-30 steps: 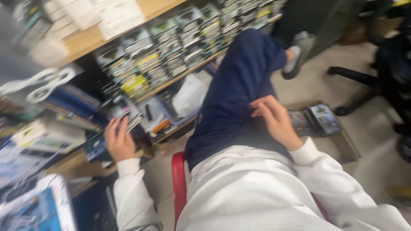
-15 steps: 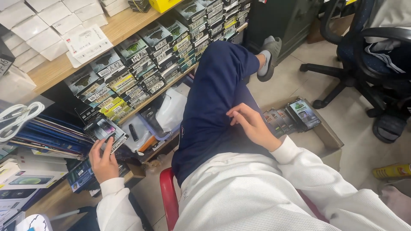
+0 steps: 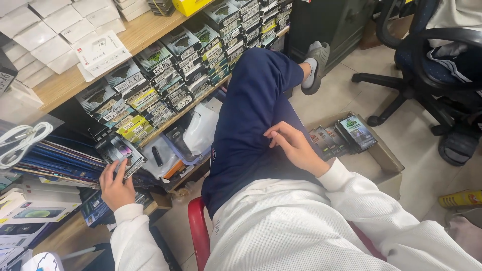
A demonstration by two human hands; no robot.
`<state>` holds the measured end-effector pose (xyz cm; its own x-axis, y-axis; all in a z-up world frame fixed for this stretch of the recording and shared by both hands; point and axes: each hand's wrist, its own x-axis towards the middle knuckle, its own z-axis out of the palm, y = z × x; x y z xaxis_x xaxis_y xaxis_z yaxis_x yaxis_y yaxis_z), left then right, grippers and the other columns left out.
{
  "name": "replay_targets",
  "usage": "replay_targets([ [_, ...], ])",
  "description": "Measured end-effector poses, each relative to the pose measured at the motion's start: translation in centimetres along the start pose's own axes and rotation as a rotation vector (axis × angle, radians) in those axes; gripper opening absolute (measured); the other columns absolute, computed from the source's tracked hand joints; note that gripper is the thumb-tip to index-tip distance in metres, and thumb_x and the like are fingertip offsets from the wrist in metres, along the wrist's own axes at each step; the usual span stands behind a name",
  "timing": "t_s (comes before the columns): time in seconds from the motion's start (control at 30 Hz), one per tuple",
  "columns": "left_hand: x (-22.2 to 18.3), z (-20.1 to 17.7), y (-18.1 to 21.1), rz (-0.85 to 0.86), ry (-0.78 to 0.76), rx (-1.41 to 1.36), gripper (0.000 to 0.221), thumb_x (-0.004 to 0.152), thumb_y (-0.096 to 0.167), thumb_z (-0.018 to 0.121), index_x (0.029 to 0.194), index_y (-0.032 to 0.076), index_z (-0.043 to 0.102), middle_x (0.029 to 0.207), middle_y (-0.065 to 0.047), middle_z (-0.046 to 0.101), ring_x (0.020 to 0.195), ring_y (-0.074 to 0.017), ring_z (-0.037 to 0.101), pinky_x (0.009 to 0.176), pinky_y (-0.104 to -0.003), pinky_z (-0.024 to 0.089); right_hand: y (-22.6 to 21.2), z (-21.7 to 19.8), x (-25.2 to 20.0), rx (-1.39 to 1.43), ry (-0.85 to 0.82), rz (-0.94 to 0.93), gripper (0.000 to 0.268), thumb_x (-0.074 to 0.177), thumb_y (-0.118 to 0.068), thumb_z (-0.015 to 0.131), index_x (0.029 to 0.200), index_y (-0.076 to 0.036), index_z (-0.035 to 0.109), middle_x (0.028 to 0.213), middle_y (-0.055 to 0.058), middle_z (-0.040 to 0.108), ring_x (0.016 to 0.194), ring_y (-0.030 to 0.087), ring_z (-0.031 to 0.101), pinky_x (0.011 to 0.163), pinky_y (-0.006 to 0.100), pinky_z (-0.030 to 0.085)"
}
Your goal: The person is unboxing and inspecting various mobile phone accessories, such as screen protectors and cases, from their packaging.
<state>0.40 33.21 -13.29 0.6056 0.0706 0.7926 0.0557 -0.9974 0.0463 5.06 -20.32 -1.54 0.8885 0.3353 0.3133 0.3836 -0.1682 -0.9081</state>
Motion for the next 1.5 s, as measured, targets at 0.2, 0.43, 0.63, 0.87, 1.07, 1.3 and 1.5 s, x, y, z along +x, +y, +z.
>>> replay_targets([
  [0.2,0.9,0.9,-1.6,-0.021,-0.015,0.074,0.051,0.082,0.009,0.089,0.127,0.029,0.077,0.128,0.001,0.07,0.123,-0.0242,0.066,0.101,-0.038,0.061,-0.4,0.0,0.0,-0.011,-0.02,-0.011,0.026,0.108,-0.015,0.044,0.114,-0.008,0.068,0.098,0.01,0.064,0.086,0.022,0.072,0.084,0.044,0.057],
  [0.43,4.6,-0.9,-0.2,-0.131,-0.31,0.104,0.062,0.088,0.053,0.076,0.14,0.02,0.068,0.147,-0.005,0.062,0.136,-0.0288,0.055,0.104,-0.047,0.055,-0.1,-0.1,0.2,-0.003,-0.033,0.012,0.026,0.108,-0.017,0.044,0.114,-0.008,0.067,0.098,0.011,0.065,0.087,0.022,0.072,0.085,0.045,0.056],
  [0.63,4.5,2.1,-4.6,-0.043,-0.418,0.219,0.049,0.099,0.059,0.065,0.134,0.025,0.073,0.136,-0.007,0.071,0.121,-0.0288,0.068,0.094,-0.043,0.061,-0.2,-0.1,-0.1,-0.001,-0.04,0.036,0.025,0.109,-0.018,0.044,0.114,-0.009,0.067,0.099,0.01,0.064,0.088,0.022,0.072,0.086,0.045,0.056],
  [0.87,5.6,4.6,-4.9,-0.023,-0.468,0.388,0.039,0.101,0.045,0.068,0.133,0.024,0.073,0.134,-0.002,0.072,0.124,-0.0243,0.065,0.084,-0.047,0.063,-0.2,-0.2,0.1,-0.003,-0.03,0.009,0.025,0.109,-0.016,0.044,0.114,-0.009,0.067,0.097,0.01,0.064,0.086,0.021,0.072,0.085,0.045,0.057],
  [1.07,5.9,5.4,-4.2,-0.084,-0.474,0.381,0.042,0.107,0.031,0.062,0.145,0.015,0.062,0.146,-0.008,0.063,0.13,-0.0287,0.059,0.087,-0.053,0.061,0.3,-0.2,0.1,0.002,-0.033,0.012,0.024,0.108,-0.014,0.045,0.114,-0.008,0.067,0.097,0.009,0.063,0.085,0.021,0.072,0.085,0.045,0.057],
  [1.3,7.3,3.9,-2.5,-0.189,-0.594,0.272,0.051,0.108,0.023,0.056,0.156,0.008,0.046,0.159,-0.014,0.047,0.142,-0.0325,0.046,0.099,-0.057,0.055,0.6,-0.4,0.0,-0.005,-0.041,-0.011,0.024,0.108,-0.014,0.045,0.114,-0.009,0.068,0.096,0.008,0.063,0.085,0.019,0.072,0.084,0.043,0.057],
  [1.5,8.3,1.4,3.5,-0.344,-0.647,0.237,0.08,0.099,0.027,0.067,0.159,0.004,0.018,0.165,-0.02,0.018,0.149,-0.0442,0.017,0.103,-0.063,0.047,-0.4,-1.9,0.5,-0.049,0.049,0.025,0.026,0.106,-0.023,0.049,0.108,-0.006,0.068,0.098,0.006,0.065,0.078,0.014,0.068,0.083,0.029,0.054],
])
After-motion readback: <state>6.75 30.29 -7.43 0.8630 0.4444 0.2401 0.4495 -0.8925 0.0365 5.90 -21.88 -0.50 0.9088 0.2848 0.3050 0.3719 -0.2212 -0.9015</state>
